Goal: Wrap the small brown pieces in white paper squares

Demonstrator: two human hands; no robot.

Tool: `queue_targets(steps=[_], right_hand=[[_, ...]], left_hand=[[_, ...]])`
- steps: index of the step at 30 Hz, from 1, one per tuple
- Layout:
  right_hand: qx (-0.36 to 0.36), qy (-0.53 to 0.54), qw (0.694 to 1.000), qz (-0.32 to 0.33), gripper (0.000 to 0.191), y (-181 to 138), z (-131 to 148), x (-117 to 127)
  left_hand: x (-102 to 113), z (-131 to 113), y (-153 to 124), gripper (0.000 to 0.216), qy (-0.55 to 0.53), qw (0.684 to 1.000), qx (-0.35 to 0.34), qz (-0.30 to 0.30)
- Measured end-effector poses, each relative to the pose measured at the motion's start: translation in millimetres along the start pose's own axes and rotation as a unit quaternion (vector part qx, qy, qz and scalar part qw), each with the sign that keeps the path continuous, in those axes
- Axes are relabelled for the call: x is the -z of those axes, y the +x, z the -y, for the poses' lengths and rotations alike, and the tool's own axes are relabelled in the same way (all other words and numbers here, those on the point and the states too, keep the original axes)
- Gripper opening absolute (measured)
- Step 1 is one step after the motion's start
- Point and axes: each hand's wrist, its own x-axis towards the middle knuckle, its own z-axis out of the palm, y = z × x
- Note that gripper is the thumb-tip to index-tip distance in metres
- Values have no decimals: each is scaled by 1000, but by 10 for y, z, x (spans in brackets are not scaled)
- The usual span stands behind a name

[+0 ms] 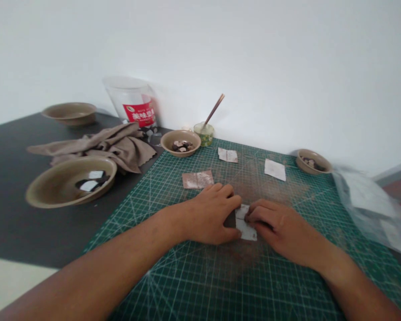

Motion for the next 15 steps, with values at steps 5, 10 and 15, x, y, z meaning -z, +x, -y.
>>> queue_targets(steps=[5,10,15], right_hand=[[32,5,999,7,13,6,28,-26],[3,-25,1000,-12,12,0,-25,26],[54,-3,998,16,14,11,1,10]], left_hand=[[-23,7,12,38,-3,1000,0,-2],[-32,11,20,41,6,1000,-2,3],[-14,2,31,39,3,1000,-2,13]])
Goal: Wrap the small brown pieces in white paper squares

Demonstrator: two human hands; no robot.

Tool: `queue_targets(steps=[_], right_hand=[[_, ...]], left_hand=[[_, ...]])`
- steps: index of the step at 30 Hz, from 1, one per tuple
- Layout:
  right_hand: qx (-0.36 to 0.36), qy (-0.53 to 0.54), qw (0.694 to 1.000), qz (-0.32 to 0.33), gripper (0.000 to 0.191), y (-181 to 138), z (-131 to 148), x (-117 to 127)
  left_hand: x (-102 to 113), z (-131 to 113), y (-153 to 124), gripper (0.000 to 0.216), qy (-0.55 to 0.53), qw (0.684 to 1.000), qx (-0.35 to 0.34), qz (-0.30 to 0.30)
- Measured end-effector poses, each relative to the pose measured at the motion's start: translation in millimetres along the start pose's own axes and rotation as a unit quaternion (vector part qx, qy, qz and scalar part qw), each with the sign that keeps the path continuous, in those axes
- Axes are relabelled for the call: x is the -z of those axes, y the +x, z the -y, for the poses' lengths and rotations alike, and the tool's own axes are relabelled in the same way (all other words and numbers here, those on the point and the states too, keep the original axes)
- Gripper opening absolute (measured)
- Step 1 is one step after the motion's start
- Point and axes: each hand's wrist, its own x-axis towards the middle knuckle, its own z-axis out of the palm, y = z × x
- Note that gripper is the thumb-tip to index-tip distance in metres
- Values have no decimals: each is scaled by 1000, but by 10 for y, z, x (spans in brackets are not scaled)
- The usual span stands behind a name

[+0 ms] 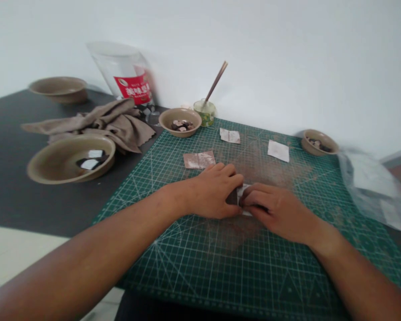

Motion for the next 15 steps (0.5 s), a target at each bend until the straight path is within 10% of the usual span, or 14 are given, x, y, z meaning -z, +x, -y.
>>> queue_targets(steps=[15], right_hand=[[-36,-49,998,-23,16,-6,-63,67]], left_hand=[[23,-16,4,42,-5,1000,7,8]])
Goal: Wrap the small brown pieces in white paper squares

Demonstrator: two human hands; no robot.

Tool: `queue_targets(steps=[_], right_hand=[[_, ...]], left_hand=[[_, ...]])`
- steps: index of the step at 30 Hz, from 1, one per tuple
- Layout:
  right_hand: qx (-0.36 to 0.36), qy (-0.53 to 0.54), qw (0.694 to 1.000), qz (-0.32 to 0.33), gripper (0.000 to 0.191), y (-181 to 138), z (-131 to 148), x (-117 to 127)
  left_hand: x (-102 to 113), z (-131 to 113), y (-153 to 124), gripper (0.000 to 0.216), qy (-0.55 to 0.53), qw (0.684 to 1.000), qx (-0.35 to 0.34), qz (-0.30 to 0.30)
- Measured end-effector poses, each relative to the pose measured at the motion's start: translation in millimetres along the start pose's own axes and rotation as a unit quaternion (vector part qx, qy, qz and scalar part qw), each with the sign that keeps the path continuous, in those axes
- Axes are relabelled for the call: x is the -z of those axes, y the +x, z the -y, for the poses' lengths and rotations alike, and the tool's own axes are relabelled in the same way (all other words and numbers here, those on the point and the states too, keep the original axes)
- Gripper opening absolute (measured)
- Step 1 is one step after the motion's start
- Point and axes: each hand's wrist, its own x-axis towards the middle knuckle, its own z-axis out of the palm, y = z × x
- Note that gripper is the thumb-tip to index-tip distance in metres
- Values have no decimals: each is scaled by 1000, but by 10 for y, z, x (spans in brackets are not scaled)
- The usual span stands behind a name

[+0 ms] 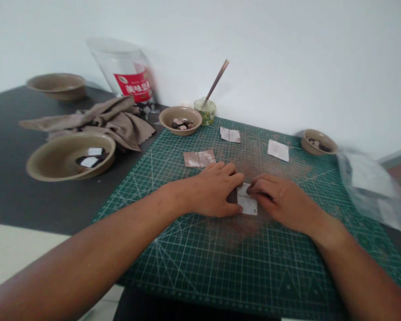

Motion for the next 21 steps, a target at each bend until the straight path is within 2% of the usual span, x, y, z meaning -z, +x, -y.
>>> queue_targets(steps=[4,8,10,14,16,19,21], right_hand=[[45,40,996,63,16,-19,11,19],[14,16,1000,5,16,11,13,-1],[-7,5,1000,-1,15,9,-2,21],[42,46,996,67,15,-10,19,37],[53,44,996,51,16,0,28,11],[11,12,1000,-4,15,15,-11,1],[3,17,1000,6,14,9,-37,25]], left_hand=[[-6,3,-4,43,2,1000,-3,-1],[-1,3,-6,41,2,1000,-7,-2],[4,1,-7,42,1,1000,-4,0],[4,-1,-10,41,-4,1000,-5,-1],[-1,0,-11,39,-5,1000,-8,-5],[-10,5,-10,40,-4,1000,-1,-4],[-16,8,-10,41,-2,1000,2,-4]])
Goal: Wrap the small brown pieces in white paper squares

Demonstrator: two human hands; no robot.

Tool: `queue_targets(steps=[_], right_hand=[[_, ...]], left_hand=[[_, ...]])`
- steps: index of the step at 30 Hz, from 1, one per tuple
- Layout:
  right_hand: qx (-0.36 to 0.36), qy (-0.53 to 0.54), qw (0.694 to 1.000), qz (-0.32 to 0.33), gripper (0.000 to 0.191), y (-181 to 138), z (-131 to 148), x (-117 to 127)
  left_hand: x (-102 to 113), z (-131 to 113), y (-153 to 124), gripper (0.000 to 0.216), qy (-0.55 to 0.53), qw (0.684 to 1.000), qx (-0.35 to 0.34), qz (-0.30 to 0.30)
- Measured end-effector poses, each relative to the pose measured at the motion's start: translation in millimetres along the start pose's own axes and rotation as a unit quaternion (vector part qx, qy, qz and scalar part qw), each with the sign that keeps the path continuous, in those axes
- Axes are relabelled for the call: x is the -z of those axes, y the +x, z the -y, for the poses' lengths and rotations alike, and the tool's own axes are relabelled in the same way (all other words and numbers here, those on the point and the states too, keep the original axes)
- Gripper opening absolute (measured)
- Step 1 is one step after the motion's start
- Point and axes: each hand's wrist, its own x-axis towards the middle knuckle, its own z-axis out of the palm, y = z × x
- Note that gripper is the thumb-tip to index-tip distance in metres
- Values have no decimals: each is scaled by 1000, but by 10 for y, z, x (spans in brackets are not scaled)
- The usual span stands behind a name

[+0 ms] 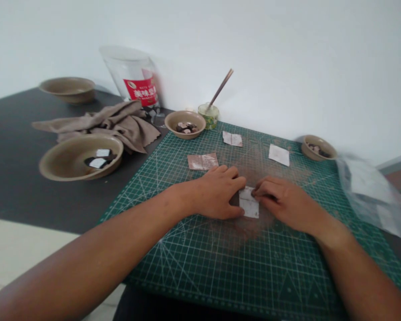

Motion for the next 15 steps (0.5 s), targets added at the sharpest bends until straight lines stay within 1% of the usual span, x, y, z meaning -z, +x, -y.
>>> queue_targets(steps=[2,4,5,8,9,11,13,15], right_hand=[[25,24,999,40,14,-6,9,14],[42,38,997,56,15,2,41,0],[37,34,998,47,14,11,52,-12],[-3,1,1000,-9,13,26,38,-21],[-12,-6,1000,-16,13,21,23,-11],[-8,1,1000,-1,13,2,6,10],[16,19,999,29,13,-11,17,4],[31,19,999,30,14,-2,34,-31]], left_hand=[[-3,3,0,42,0,1000,-4,-2],[-3,5,-1,41,0,1000,-11,-3],[-3,5,-1,41,1,1000,-13,-3],[-2,4,-2,41,5,1000,-10,-3],[-3,4,-2,42,7,1000,-8,-3],[-7,3,-2,44,7,1000,-7,-5],[-14,4,-1,44,5,1000,-9,-7],[-24,7,1,44,5,1000,-12,-12]])
